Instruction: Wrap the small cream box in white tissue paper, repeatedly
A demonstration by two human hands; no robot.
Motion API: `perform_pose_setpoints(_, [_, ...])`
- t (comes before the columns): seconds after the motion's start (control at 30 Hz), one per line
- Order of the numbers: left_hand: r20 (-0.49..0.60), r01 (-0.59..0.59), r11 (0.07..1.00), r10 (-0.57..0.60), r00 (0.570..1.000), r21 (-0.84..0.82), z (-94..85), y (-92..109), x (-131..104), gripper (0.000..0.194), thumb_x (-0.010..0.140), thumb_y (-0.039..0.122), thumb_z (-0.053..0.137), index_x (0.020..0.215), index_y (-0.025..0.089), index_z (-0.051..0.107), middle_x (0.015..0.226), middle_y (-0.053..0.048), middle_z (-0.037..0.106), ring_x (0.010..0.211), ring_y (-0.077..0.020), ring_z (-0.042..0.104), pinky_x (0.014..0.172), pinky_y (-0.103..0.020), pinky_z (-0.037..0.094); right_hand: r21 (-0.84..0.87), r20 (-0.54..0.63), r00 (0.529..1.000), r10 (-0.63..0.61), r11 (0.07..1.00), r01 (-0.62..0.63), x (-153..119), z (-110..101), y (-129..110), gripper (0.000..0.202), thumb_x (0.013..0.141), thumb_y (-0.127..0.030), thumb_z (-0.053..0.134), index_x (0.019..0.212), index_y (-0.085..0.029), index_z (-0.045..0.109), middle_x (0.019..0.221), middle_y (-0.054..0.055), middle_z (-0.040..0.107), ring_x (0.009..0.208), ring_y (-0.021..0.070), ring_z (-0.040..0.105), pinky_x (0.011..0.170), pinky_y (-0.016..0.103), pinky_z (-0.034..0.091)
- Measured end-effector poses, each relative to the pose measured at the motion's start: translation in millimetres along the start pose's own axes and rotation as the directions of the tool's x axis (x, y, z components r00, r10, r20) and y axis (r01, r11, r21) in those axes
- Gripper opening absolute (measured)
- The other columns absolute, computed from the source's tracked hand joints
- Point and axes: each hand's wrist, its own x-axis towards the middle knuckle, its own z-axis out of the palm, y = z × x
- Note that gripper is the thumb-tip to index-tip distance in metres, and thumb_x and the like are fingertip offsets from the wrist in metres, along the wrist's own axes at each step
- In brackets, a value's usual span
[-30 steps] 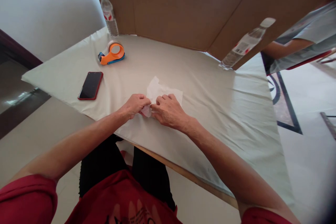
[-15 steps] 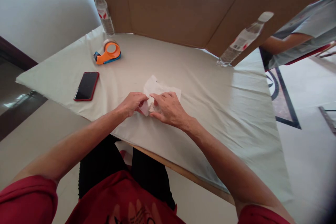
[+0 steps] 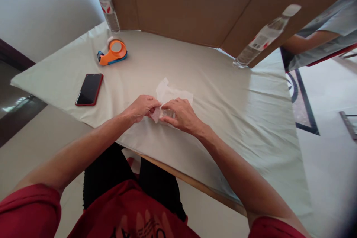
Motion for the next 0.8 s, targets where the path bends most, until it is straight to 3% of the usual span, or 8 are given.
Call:
perform_pose_setpoints(0.17, [0.022, -0.038, 0.99, 0.035, 0.999, 0.139, 5.2, 5, -3, 0.02, 0.079, 0.006, 0.059, 0.06, 0.015, 0.058, 0.052, 0.002, 0.055, 0.048, -0.0074, 0.051, 0.05, -0.02, 0.044, 0.041, 0.04, 0.998, 0.04, 0.998, -0.042, 2, 1, 2, 0.035, 0.087, -0.043, 0.074, 0.113, -0.02, 0.07, 0.108, 0.007, 0.075, 0.103, 0.0257, 0.063, 0.089, 0.036, 0.036])
perform_pose_setpoints(0.4, [0.194, -0.106, 0.962, 0.057, 0.979, 0.251, 1.8, 11, -9, 0.021, 0.069, 0.003, 0.054, 0.074, 0.013, 0.072, 0.063, 0.0, 0.065, 0.057, -0.0109, 0.061, 0.062, -0.025, 0.054, 0.051, 0.041, 0.999, 0.02, 0.998, -0.022, 0, -4, 6, 0.035, 0.086, -0.048, 0.072, 0.107, -0.02, 0.072, 0.105, 0.008, 0.076, 0.102, 0.0272, 0.065, 0.091, 0.038, 0.038])
perform_pose_setpoints(0.5, [0.222, -0.261, 0.867, 0.179, 0.958, 0.426, 3.1, 3, -8, 0.022, 0.072, 0.006, 0.057, 0.08, 0.015, 0.075, 0.069, -0.001, 0.067, 0.059, -0.0119, 0.06, 0.062, -0.024, 0.05, 0.051, -0.066, 0.998, 0.01, 0.999, -0.006, -17, -13, 14, 0.038, 0.087, -0.049, 0.07, 0.112, -0.02, 0.071, 0.115, 0.011, 0.075, 0.109, 0.0291, 0.065, 0.096, 0.042, 0.041])
perform_pose_setpoints(0.63, [0.285, -0.527, 0.513, 0.478, 0.831, 0.678, 5.9, -17, -7, 0.016, 0.077, 0.014, 0.064, 0.085, 0.016, 0.077, 0.087, -0.007, 0.07, 0.079, -0.0184, 0.063, 0.076, -0.031, 0.05, 0.11, -0.283, 0.94, 0.193, 0.98, -0.168, -57, -20, 25, 0.031, 0.091, -0.043, 0.063, 0.11, -0.019, 0.07, 0.112, 0.013, 0.075, 0.104, 0.0283, 0.067, 0.092, 0.043, 0.048])
perform_pose_setpoints(0.7, [0.312, -0.585, 0.382, 0.574, 0.757, 0.716, 6.1, -26, -7, 0.015, 0.08, 0.015, 0.064, 0.088, 0.016, 0.077, 0.1, -0.011, 0.07, 0.093, -0.0231, 0.063, 0.084, -0.035, 0.05, 0.184, -0.271, 0.897, 0.348, 0.934, -0.307, -77, -18, 28, 0.033, 0.089, -0.045, 0.063, 0.108, -0.018, 0.068, 0.107, 0.013, 0.074, 0.091, 0.0256, 0.069, 0.082, 0.04, 0.051])
perform_pose_setpoints(0.8, [0.352, -0.65, 0.297, 0.649, 0.675, 0.699, 5.7, -35, -8, 0.015, 0.083, 0.013, 0.061, 0.089, 0.017, 0.074, 0.112, -0.013, 0.068, 0.107, -0.0258, 0.061, 0.092, -0.037, 0.05, 0.279, -0.142, 0.837, 0.529, 0.832, -0.479, -95, -9, 27, 0.045, 0.084, -0.052, 0.067, 0.114, -0.02, 0.063, 0.102, 0.01, 0.075, 0.073, 0.0214, 0.067, 0.071, 0.037, 0.052])
